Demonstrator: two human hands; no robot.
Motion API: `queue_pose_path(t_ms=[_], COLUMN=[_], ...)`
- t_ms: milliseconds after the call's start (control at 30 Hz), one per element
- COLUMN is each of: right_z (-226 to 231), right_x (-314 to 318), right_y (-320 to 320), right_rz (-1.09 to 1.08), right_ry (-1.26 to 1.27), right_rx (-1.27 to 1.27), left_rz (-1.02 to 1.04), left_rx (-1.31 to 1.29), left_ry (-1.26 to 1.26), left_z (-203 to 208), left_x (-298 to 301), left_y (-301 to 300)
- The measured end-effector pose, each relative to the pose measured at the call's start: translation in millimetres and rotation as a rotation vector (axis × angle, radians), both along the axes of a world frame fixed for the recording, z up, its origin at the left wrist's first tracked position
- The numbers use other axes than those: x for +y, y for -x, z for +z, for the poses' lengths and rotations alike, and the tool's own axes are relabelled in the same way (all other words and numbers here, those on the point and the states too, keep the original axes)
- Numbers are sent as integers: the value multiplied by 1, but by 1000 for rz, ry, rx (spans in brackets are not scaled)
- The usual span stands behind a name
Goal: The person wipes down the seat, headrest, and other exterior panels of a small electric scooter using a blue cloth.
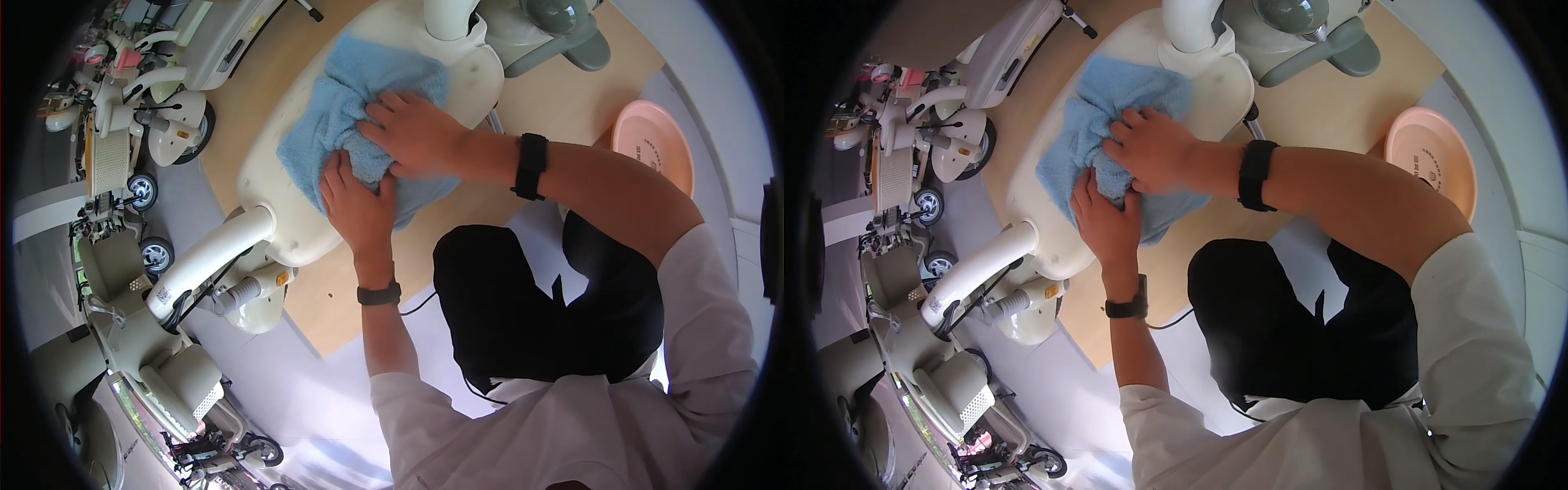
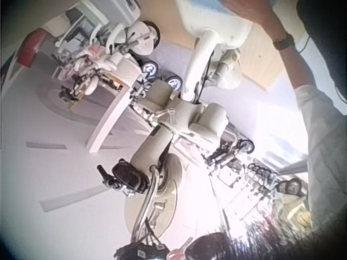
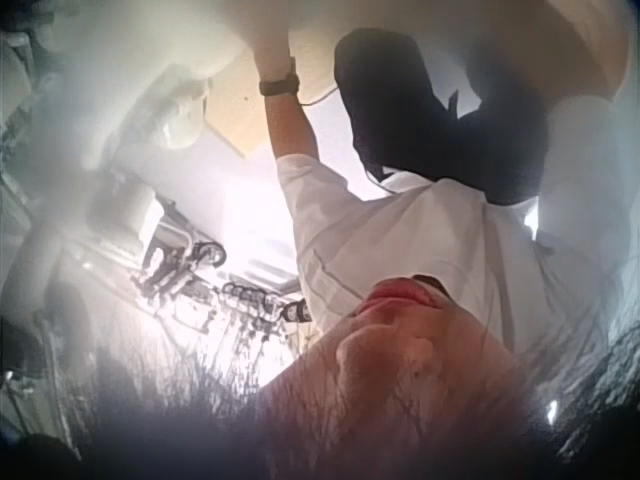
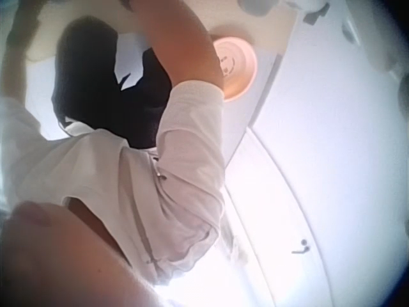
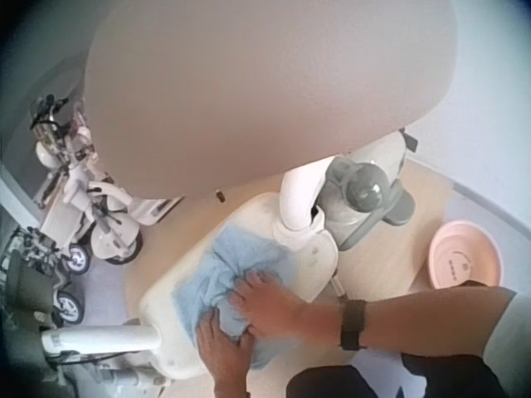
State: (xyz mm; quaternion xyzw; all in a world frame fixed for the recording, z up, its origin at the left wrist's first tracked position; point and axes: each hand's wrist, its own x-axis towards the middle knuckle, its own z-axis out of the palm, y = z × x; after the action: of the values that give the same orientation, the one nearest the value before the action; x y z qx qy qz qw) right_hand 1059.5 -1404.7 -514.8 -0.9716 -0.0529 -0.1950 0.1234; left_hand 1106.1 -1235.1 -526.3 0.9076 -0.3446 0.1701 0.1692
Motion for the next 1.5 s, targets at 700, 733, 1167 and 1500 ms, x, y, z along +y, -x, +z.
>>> queue_pose_path(t_ms=[700,733,1167,1500], right_z=[-12,-12,-6,-8], right_x=[21,20,26,70], right_y=[-17,-16,-15,-40], right_rz=[34,34,32,229], right_ry=[-22,-26,-86,-117], right_rx=[-176,-171,-37,-78], left_rz=[-23,-24,-34,19], left_rx=[-43,-38,-46,-75], left_ry=[0,-4,116,100], left_z=[-2,-1,-15,-38], left_x=[22,21,22,79], left_y=[-8,-7,-1,-2])
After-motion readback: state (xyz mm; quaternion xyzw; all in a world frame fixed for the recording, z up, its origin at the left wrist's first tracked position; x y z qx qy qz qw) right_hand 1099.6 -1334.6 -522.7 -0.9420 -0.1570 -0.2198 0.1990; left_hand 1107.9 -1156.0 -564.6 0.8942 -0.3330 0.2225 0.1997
